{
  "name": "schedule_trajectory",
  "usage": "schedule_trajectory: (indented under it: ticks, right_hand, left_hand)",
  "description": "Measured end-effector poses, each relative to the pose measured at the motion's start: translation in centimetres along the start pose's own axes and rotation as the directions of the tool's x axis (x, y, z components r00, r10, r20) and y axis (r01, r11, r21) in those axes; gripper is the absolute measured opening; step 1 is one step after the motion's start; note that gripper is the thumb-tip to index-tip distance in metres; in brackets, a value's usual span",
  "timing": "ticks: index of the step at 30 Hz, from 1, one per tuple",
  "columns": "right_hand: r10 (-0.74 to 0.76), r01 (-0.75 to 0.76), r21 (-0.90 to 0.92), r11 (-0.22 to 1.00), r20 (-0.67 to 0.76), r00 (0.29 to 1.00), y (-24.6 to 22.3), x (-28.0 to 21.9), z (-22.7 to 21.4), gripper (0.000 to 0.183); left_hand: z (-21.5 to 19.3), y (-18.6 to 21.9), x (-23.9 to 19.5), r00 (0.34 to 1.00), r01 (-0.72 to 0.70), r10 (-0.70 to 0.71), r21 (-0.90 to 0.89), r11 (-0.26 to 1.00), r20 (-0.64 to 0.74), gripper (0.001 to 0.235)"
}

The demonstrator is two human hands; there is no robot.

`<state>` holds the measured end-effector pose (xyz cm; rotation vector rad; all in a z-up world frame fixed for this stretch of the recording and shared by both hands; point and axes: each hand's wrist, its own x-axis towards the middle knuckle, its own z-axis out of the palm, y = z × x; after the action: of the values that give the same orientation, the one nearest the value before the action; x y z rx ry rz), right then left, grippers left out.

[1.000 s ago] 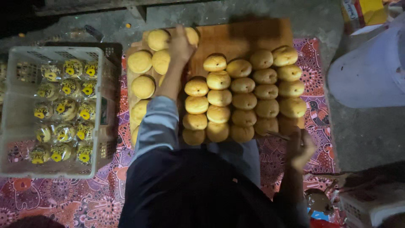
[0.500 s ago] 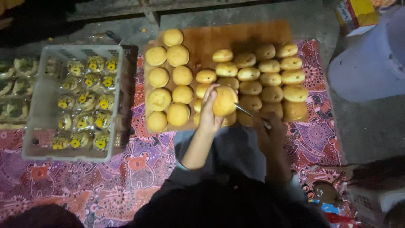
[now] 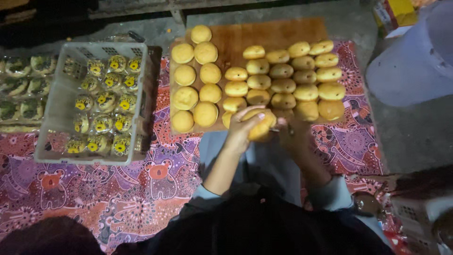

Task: The person sits on the floor and uses a spoon to scoop a dark filling from a container into small round buns. Each filled bun is placed into a plastic crate. The person repeats this process for many buns arranged on a wooden board.

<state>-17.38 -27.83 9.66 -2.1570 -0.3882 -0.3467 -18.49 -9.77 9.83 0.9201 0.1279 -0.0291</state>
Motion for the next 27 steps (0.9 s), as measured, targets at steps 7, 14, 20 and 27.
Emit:
schedule_trajectory:
  ticks: [7, 14, 20, 27]
  right_hand:
    - [-0.032, 0.002, 0.154, 0.988, 0.195, 0.98, 1.6, 0.2, -0.7, 0.033]
    - [-0.434, 0.395, -0.221, 0.892, -0.167, 0.885, 1.5, 1.4, 2.1, 0.035]
    - [-0.109, 0.093, 0.164, 0.982, 0.093, 0.99, 2.1, 0.7, 3.7, 0.034]
    - [-0.758, 0.653, -0.5, 0.568, -0.011, 0.652, 2.4, 3.9, 4.8, 0.036]
  left_hand:
    - [0.4, -2.2, -1.9, 0.986, 0.156, -0.158, -0.039, 0.987, -0.049, 0.033]
    - [1.6, -3.5, -2.5, 0.968, -0.04, -0.01, -0.193, 0.98, -0.25, 0.037]
    - [-1.1, -3.0, -1.2, 0.977, 0.019, -0.059, -0.195, 0.981, -0.203, 0.032]
    - [0.1, -4.2, -0.7, 0.916, -0.147, 0.076, -0.153, 0.977, -0.395, 0.034]
